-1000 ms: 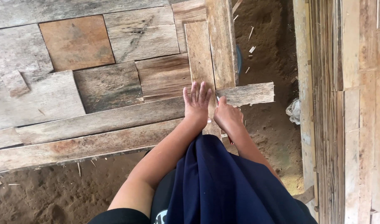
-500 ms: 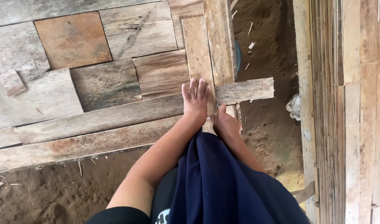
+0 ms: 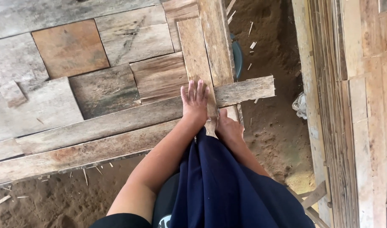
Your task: Cutting and fitting thin wooden planks using a utility knife on a wooden floor.
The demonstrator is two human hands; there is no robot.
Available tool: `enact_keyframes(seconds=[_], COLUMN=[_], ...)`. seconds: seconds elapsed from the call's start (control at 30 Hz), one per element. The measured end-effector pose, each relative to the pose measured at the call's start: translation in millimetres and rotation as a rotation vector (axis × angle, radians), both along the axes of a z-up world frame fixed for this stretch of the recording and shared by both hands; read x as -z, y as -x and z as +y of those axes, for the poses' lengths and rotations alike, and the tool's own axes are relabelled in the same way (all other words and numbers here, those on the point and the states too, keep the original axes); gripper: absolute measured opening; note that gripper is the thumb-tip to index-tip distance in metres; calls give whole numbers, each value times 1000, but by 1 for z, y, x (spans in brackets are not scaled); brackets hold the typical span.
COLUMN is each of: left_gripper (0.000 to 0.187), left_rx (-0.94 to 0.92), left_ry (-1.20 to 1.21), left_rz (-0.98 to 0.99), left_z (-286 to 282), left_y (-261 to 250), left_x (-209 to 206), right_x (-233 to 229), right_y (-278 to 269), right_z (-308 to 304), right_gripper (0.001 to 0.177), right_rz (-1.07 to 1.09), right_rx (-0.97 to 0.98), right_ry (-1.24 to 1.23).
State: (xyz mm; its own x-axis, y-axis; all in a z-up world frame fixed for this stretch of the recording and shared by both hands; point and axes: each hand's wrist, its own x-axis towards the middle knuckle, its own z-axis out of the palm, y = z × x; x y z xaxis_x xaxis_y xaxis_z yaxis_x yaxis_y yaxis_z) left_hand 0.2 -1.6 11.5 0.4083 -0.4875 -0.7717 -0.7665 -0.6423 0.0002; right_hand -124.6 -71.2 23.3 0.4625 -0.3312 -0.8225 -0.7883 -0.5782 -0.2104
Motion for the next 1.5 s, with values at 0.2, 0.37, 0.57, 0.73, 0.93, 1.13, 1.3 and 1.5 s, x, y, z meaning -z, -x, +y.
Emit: enact_keyframes(seconds=[0.2, 0.37, 0.57, 0.73, 0.93, 1.13, 1.3, 1.5], left_gripper=[115, 108, 102, 100, 101, 87, 83, 85], left_rx=[-12, -8, -15, -24, -25, -24, -27, -29], left_ry=[1, 4, 19, 3, 4, -15, -7, -11], left_rz=[5, 2, -10, -12, -18, -3, -3, 8], left_z=[1, 3, 5, 4, 2, 0, 0, 0], left_y=[0, 2, 3, 2, 6, 3, 4, 2], left_x=[2, 24, 34, 38, 29, 11, 10, 3], right_x=[-2, -23, 3, 9, 25, -1, -2, -8], right_y=[12, -6, -38, -51, -42, -47, -44, -28], right_z=[1, -10, -21, -26, -25, -21, -20, -10], right_gripper=[30, 32, 29, 27, 28, 28, 27, 24], right_rz=[-6, -36, -132, -112, -68, -63, -68, -25], right_rx=[25, 78, 15, -25, -100, -65, -48, -42], right_ry=[-20, -9, 43, 63, 74, 32, 21, 8])
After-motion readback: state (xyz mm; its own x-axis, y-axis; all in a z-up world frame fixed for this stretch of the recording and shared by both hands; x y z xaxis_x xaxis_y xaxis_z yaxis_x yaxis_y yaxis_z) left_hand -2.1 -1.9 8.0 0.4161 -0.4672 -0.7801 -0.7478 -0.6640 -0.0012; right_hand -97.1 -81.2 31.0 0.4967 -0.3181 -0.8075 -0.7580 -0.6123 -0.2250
